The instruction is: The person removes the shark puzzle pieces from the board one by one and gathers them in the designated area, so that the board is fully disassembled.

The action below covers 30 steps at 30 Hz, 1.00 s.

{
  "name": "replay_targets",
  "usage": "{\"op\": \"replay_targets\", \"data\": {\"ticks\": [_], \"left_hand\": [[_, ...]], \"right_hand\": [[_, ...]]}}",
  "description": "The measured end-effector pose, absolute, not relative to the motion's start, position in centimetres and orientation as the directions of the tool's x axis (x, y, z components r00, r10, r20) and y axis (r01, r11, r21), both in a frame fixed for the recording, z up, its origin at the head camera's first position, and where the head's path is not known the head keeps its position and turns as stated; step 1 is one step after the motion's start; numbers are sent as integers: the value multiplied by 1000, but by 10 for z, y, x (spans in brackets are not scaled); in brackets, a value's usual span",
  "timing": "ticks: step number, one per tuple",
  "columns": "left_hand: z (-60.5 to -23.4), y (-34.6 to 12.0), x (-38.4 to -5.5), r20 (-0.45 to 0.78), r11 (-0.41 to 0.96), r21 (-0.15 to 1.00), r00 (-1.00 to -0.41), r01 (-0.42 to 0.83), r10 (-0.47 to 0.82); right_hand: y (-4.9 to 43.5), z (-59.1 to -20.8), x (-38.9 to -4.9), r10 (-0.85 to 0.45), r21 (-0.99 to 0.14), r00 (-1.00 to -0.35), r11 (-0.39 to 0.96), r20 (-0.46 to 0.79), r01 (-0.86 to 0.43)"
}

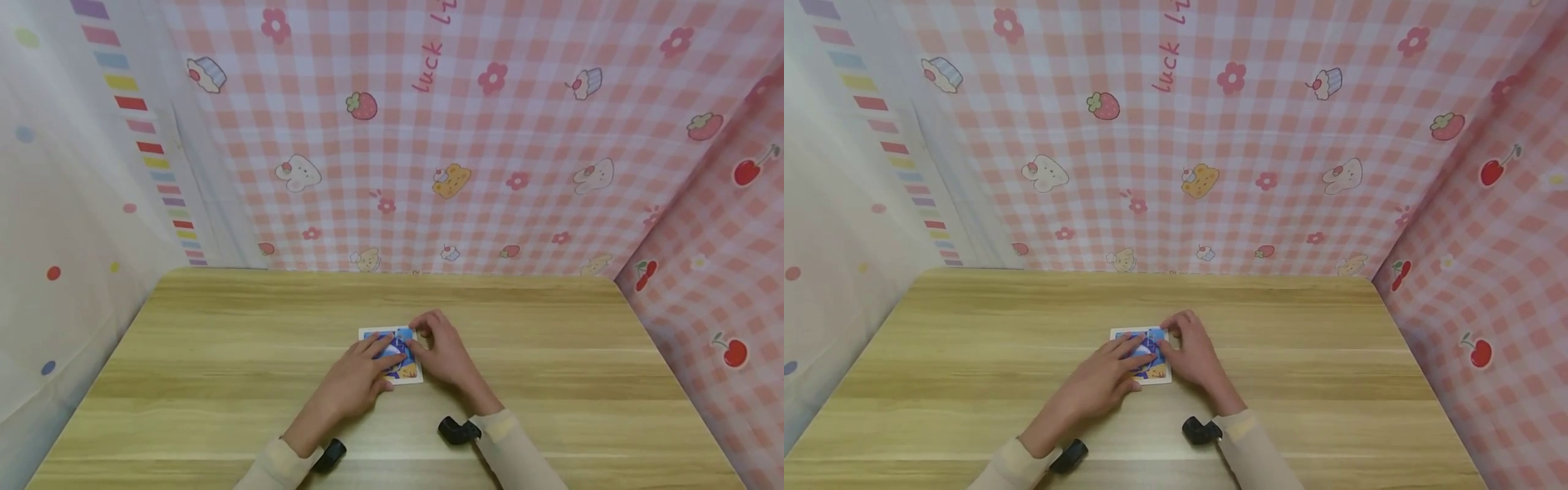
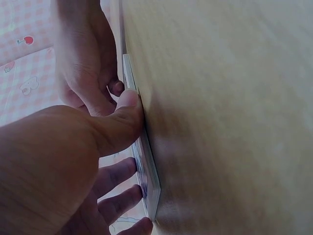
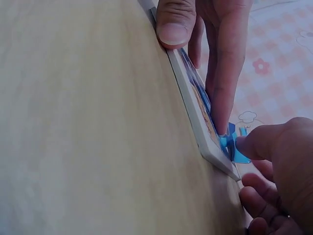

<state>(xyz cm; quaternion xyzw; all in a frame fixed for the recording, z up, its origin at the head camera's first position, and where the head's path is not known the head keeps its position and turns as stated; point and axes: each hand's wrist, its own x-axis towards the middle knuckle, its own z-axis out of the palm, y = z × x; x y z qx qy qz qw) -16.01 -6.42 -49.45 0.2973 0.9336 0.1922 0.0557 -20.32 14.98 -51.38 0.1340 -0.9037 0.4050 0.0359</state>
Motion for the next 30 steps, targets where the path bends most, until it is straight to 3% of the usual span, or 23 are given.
{"op": "replay_targets", "data": {"ticks": [15,30], "left_hand": [[-494,-64,-160,16,738,411,-813,536,582],[-494,-65,-159,16,736,405,-809,542,587]], "right_hand": [[156,-511,-206,-156,-843,-978,501,136,-197],[189,-496,-213,-127,-866,-992,496,8,-71]]}}
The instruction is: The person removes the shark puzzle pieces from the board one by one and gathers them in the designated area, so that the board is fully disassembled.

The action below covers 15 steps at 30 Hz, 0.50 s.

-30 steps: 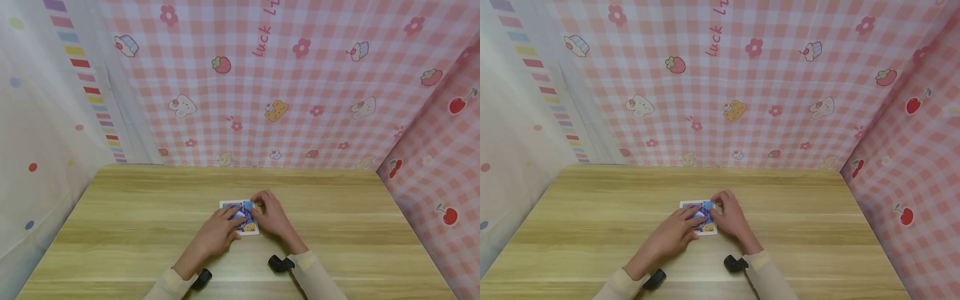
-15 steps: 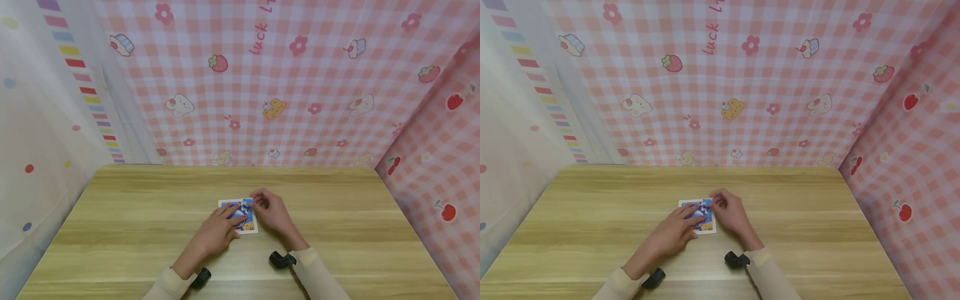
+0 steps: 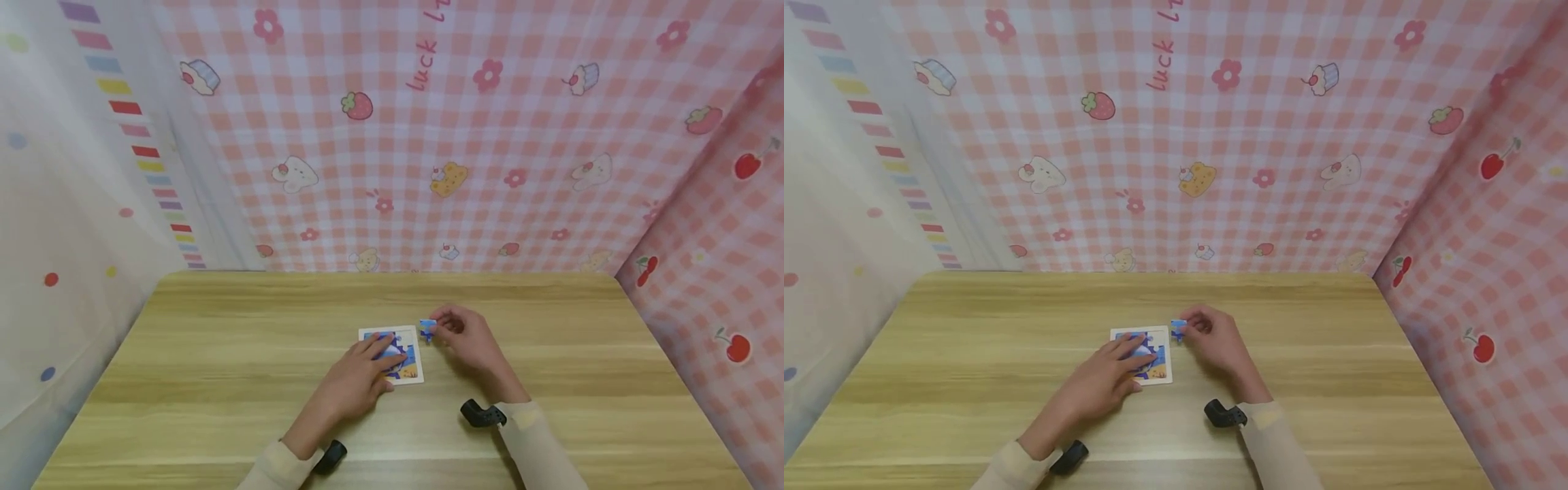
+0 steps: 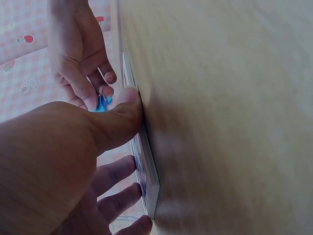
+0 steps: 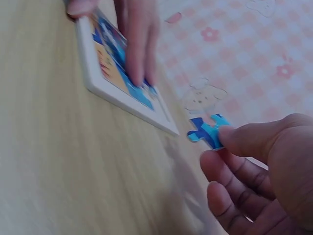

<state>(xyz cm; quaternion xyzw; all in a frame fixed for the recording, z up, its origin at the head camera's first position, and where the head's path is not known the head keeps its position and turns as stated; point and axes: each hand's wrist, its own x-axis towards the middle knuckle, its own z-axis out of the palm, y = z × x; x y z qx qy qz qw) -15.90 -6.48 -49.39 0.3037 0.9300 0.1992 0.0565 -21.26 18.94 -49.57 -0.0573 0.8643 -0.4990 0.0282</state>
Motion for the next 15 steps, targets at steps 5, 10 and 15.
{"op": "replay_targets", "data": {"ticks": [5,10,15], "left_hand": [[-497,-63,-159,1,744,397,-810,538,586],[-499,-62,-159,-9,750,397,-815,529,579],[-498,-64,-161,-9,752,405,-820,520,572]], "right_hand": [[205,-493,-213,-122,-869,-992,493,-22,-41],[223,-490,-215,-91,-892,-994,452,-65,17],[243,-490,-222,-61,-899,-994,433,-94,59]]}}
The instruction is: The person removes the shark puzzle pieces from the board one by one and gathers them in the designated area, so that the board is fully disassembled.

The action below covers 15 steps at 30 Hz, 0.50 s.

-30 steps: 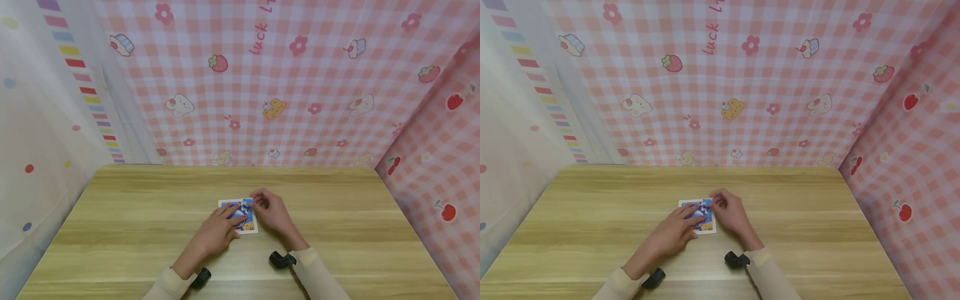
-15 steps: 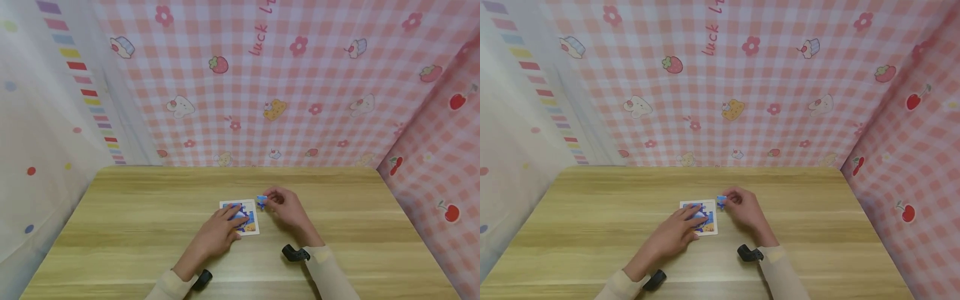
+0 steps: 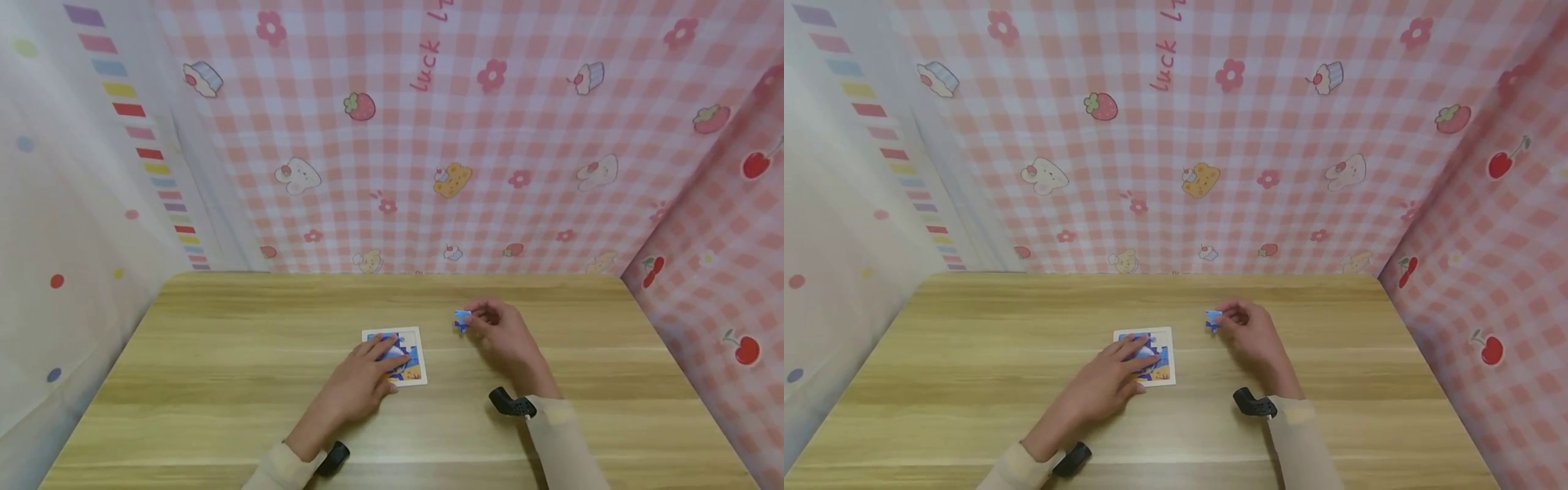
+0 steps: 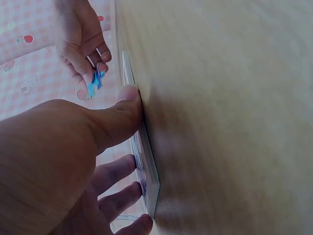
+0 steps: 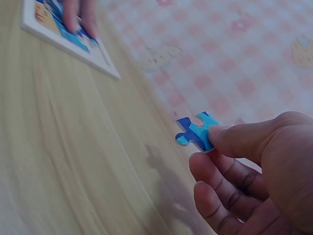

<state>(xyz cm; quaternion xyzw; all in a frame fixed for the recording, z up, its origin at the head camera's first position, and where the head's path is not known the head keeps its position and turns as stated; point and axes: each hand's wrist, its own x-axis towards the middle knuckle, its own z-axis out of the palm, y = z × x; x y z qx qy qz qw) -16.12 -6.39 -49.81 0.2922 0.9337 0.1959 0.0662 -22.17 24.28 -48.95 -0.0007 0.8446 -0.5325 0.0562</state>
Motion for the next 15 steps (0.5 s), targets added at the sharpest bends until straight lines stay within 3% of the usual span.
{"op": "replay_targets", "data": {"ticks": [9,15], "left_hand": [[-497,-64,-163,-1,748,394,-814,533,581],[-494,-64,-160,8,733,420,-810,535,586]], "right_hand": [[281,-491,-224,-9,-878,-997,473,-80,66],[303,-492,-219,8,-899,-993,423,-122,114]]}}
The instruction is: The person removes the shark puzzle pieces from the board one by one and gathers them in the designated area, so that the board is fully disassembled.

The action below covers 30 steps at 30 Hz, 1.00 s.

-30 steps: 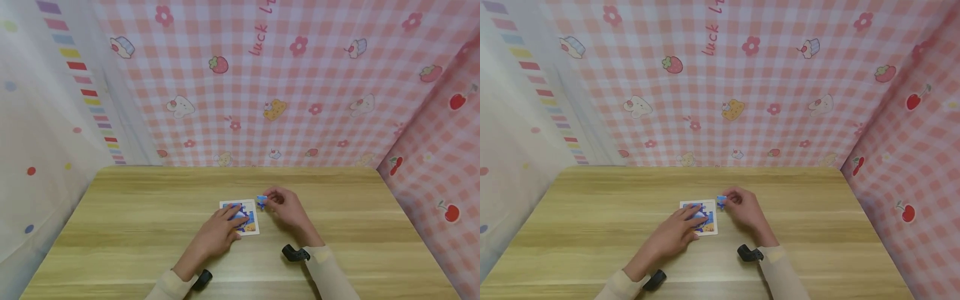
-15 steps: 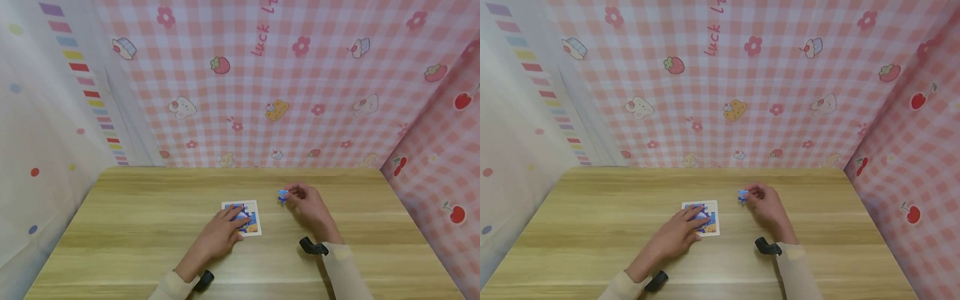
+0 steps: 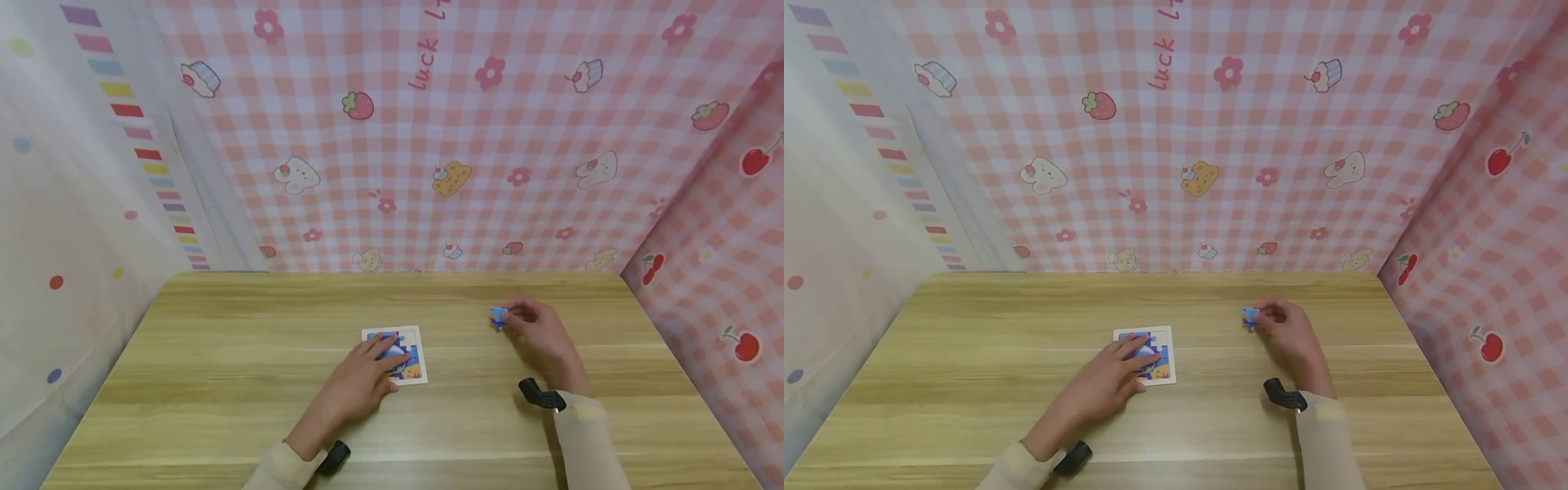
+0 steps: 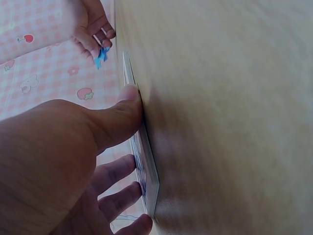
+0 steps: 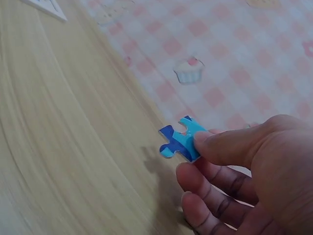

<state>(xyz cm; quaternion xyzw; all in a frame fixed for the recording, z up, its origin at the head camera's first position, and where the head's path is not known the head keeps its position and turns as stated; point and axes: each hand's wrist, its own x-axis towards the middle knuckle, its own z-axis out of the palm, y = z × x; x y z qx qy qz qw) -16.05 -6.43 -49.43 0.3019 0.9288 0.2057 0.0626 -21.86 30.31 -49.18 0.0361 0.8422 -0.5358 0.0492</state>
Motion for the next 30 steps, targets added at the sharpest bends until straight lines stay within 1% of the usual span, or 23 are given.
{"op": "replay_targets", "data": {"ticks": [1,4,11,15,20,23,27,30], "left_hand": [[-494,-64,-160,8,733,420,-810,535,587],[-494,-65,-160,8,735,419,-811,534,585],[-492,-65,-160,-2,737,412,-808,536,589],[-492,-65,-159,-2,736,413,-807,537,590],[-493,-64,-160,5,737,412,-810,536,587],[-494,-64,-160,4,737,415,-811,534,585],[-493,-64,-160,1,736,415,-810,535,587],[-494,-64,-160,-5,741,409,-811,533,585]], "right_hand": [[306,-492,-218,17,-902,-991,410,-136,131],[317,-490,-217,25,-886,-991,445,-134,131],[348,-484,-209,54,-795,-995,599,-79,95],[358,-487,-208,83,-756,-995,649,-47,90],[363,-492,-209,103,-718,-995,693,8,66],[363,-495,-210,111,-670,-993,740,38,57],[362,-498,-212,110,-608,-992,793,65,48],[360,-498,-213,105,-594,-992,804,74,41]]}}
